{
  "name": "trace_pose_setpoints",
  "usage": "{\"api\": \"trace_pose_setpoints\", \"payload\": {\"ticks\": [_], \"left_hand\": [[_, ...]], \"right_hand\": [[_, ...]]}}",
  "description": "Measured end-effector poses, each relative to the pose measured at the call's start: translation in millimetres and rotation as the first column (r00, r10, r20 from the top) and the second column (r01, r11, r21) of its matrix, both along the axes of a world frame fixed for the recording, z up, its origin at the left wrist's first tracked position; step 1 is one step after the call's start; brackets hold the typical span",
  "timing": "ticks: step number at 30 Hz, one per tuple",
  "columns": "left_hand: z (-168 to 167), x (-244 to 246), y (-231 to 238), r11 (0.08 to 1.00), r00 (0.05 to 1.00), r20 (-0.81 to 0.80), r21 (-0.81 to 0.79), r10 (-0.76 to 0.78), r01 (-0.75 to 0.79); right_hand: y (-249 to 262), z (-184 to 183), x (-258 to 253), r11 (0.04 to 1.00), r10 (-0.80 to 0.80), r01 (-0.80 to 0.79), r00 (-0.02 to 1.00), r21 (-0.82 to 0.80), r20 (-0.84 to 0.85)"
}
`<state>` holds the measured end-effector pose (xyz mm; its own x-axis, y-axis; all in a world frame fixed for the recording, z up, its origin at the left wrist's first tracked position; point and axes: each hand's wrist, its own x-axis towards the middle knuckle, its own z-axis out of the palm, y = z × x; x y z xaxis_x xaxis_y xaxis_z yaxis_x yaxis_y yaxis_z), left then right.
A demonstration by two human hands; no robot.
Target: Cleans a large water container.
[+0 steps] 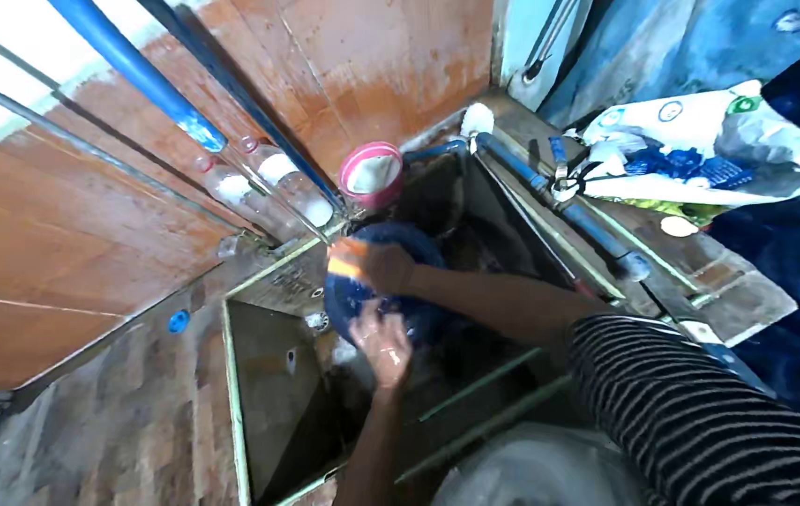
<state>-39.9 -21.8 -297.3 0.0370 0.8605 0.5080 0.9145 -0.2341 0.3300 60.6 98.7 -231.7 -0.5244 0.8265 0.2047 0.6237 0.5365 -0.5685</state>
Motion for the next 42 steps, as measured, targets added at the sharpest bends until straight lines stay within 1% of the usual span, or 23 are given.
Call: {"api": "trace_pose_setpoints", "payload": {"ticks": [2, 4, 6, 7, 9, 11, 13, 15, 17, 19, 21, 23, 26, 29, 30, 32, 34, 36, 37, 38, 39, 40, 42], "left_hand": [[2, -20, 7, 0.975, 0.945, 0.241, -0.070, 0.221, -0.210], [14, -34, 14, 0.925, 0.821, 0.436, -0.260, 0.370, -0.278], [25, -43, 26, 0.871, 0.709, 0.535, -0.427, 0.460, -0.243], [28, -44, 32, 0.862, 0.713, 0.533, -0.466, 0.455, -0.202], [34, -31, 40, 0.861, 0.795, 0.472, -0.495, 0.381, -0.118], [45, -20, 51, 0.860, 0.869, 0.399, -0.508, 0.291, -0.055], [56, -28, 69, 0.834, 0.922, 0.309, -0.551, 0.232, -0.025], [68, -40, 84, 0.778, 0.962, 0.130, -0.618, 0.239, -0.110], [66, -47, 92, 0.751, 0.952, -0.026, -0.608, 0.304, -0.256], [54, -47, 95, 0.793, 0.933, -0.034, -0.516, 0.358, -0.324], [51, -50, 102, 0.832, 0.936, 0.007, -0.461, 0.351, -0.308], [54, -54, 117, 0.803, 0.928, 0.031, -0.512, 0.372, -0.305], [56, -41, 149, 0.725, 0.880, -0.093, -0.531, 0.465, -0.440], [55, -34, 177, 0.615, 0.805, -0.181, -0.558, 0.565, -0.557], [55, -32, 180, 0.607, 0.810, -0.159, -0.585, 0.565, -0.538], [56, -22, 173, 0.665, 0.871, -0.047, -0.627, 0.489, -0.406], [54, -14, 148, 0.820, 0.955, 0.130, -0.552, 0.266, -0.154], [41, -16, 112, 0.887, 0.969, 0.246, -0.449, 0.004, 0.111], [34, -20, 95, 0.902, 0.973, 0.223, -0.405, -0.065, 0.153], [28, -28, 79, 0.928, 0.986, 0.159, -0.356, -0.055, 0.109], [22, -41, 70, 0.950, 0.996, 0.082, -0.312, 0.041, -0.014], [17, -58, 66, 0.930, 0.977, 0.026, -0.312, 0.212, -0.194], [15, -84, 78, 0.764, 0.841, -0.034, -0.399, 0.541, -0.507]], "right_hand": [[-31, 17, 25, 0.961, 0.223, -0.207, 0.973, -0.184, 0.067], [-46, 26, 48, 0.917, 0.341, -0.301, 0.932, -0.263, 0.122], [-41, 29, 72, 0.932, 0.294, -0.241, 0.939, -0.270, 0.180], [-33, 27, 84, 0.964, 0.207, -0.165, 0.958, -0.208, 0.199], [-19, 12, 94, 1.000, -0.009, 0.013, 0.988, -0.027, 0.156], [-30, -6, 92, 0.998, -0.034, 0.029, 0.995, 0.058, 0.089], [-63, -1, 101, 0.996, 0.082, -0.081, 0.996, -0.039, 0.038], [-88, 1, 125, 0.994, 0.052, -0.051, 0.999, -0.094, 0.007], [-91, -7, 153, 0.988, -0.118, 0.118, 0.993, -0.100, 0.010], [-85, -17, 182, 0.937, -0.236, 0.256, 0.966, -0.239, 0.109], [-81, -29, 196, 0.866, -0.212, 0.302, 0.943, -0.398, 0.256], [-79, -39, 192, 0.827, -0.161, 0.312, 0.928, -0.468, 0.335], [-64, -33, 171, 0.901, -0.163, 0.240, 0.960, -0.361, 0.229], [-43, -25, 155, 0.977, -0.200, 0.205, 0.977, -0.066, 0.075], [-34, -24, 156, 0.974, -0.219, 0.216, 0.975, 0.061, 0.045], [-16, -1, 171, 0.971, -0.237, 0.232, 0.967, 0.062, 0.091], [13, 2, 200, 0.962, -0.271, 0.267, 0.952, 0.053, 0.138], [37, 3, 234, 0.928, -0.366, 0.373, 0.909, 0.005, 0.197], [47, 3, 251, 0.906, -0.412, 0.423, 0.885, -0.007, 0.216], [56, 4, 268, 0.886, -0.446, 0.463, 0.862, -0.013, 0.242], [62, 4, 284, 0.871, -0.473, 0.491, 0.845, -0.010, 0.252], [66, 1, 300, 0.861, -0.490, 0.508, 0.832, -0.004, 0.259], [69, -3, 321, 0.851, -0.507, 0.526, 0.819, 0.003, 0.270]]}}
